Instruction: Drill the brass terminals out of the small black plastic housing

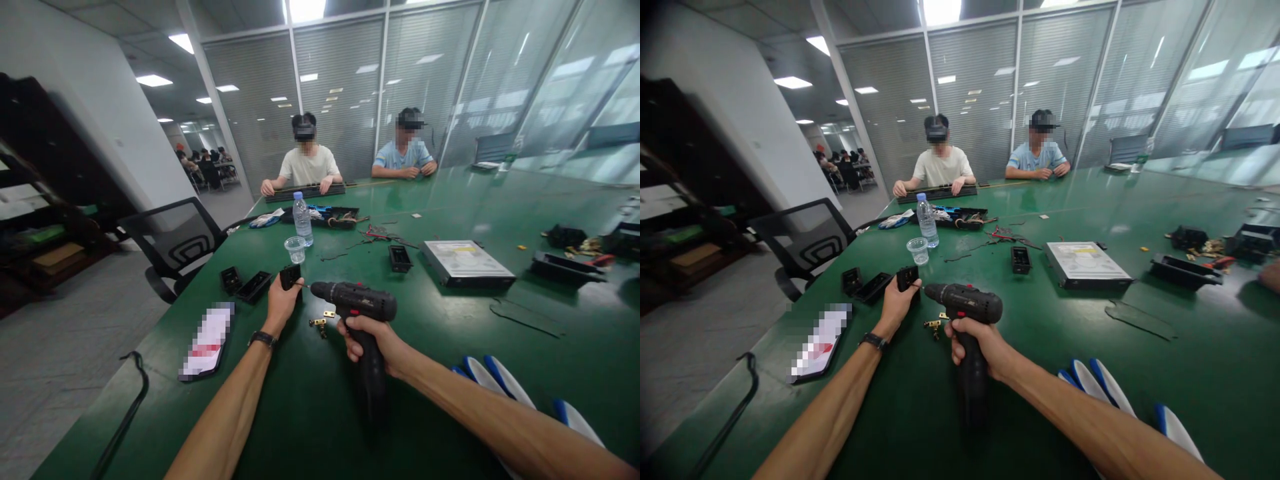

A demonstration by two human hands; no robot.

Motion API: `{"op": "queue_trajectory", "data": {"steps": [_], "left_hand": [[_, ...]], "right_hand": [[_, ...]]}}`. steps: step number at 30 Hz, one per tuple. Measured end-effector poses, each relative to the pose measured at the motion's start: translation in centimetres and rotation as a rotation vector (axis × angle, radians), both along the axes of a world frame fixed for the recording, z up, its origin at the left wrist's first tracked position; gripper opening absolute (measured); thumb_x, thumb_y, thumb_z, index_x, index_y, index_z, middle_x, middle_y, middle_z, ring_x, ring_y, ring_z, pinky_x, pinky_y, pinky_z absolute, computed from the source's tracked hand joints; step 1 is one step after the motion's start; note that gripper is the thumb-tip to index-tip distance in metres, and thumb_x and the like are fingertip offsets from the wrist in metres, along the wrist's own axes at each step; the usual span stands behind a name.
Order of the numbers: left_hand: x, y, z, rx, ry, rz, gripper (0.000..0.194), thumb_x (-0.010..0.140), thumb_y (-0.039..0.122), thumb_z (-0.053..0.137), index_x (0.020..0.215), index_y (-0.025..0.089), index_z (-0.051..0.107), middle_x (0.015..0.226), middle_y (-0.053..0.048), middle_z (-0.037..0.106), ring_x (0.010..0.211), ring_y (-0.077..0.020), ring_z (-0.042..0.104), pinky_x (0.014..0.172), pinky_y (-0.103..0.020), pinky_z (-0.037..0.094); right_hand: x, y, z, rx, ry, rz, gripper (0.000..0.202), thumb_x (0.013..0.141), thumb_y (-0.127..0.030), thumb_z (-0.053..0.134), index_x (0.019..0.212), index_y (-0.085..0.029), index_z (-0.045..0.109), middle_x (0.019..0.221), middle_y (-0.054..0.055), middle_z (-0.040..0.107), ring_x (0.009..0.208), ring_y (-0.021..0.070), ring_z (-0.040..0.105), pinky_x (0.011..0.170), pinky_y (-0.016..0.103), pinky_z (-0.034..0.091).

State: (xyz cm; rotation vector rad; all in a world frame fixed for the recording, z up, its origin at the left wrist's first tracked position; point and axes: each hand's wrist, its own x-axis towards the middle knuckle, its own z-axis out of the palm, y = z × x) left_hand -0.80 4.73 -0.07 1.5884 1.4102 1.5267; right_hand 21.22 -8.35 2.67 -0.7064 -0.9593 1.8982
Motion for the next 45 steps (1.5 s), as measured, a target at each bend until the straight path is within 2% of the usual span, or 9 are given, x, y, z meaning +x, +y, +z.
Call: {"op": "queue_trajectory", "data": {"steps": [15, 25, 45], "left_hand": [[0.15, 0.43, -0.25, -0.027, 0.042, 0.021, 0.043, 0.072, 0.046, 0.069, 0.101, 0.014, 0.065, 0.093, -0.007, 0.068, 0.083, -0.0188, 0.061, 0.078, -0.030, 0.048], [0.08, 0.48, -0.13, -0.057, -0.001, 0.012, 0.045, 0.069, 0.044, 0.073, 0.101, 0.014, 0.066, 0.091, -0.006, 0.068, 0.081, -0.0180, 0.061, 0.079, -0.030, 0.047], [0.16, 0.40, -0.38, -0.024, 0.027, 0.008, 0.041, 0.072, 0.045, 0.071, 0.100, 0.015, 0.067, 0.092, -0.006, 0.068, 0.082, -0.0181, 0.061, 0.078, -0.029, 0.047]], "right_hand": [[-0.54, -0.54, 0.37, -0.003, -0.001, -0.034, 0.021, 0.086, -0.033, 0.058, 0.079, -0.014, 0.062, 0.049, -0.001, 0.056, 0.046, 0.0130, 0.052, 0.052, 0.026, 0.043], [-0.68, -0.65, 0.22, -0.002, 0.004, -0.036, 0.020, 0.086, -0.031, 0.056, 0.079, -0.013, 0.062, 0.049, 0.000, 0.055, 0.046, 0.0129, 0.052, 0.052, 0.026, 0.042], [-0.69, -0.73, 0.31, 0.000, 0.011, -0.044, 0.019, 0.087, -0.028, 0.055, 0.080, -0.013, 0.063, 0.049, 0.000, 0.055, 0.045, 0.0124, 0.051, 0.052, 0.027, 0.042]]}}
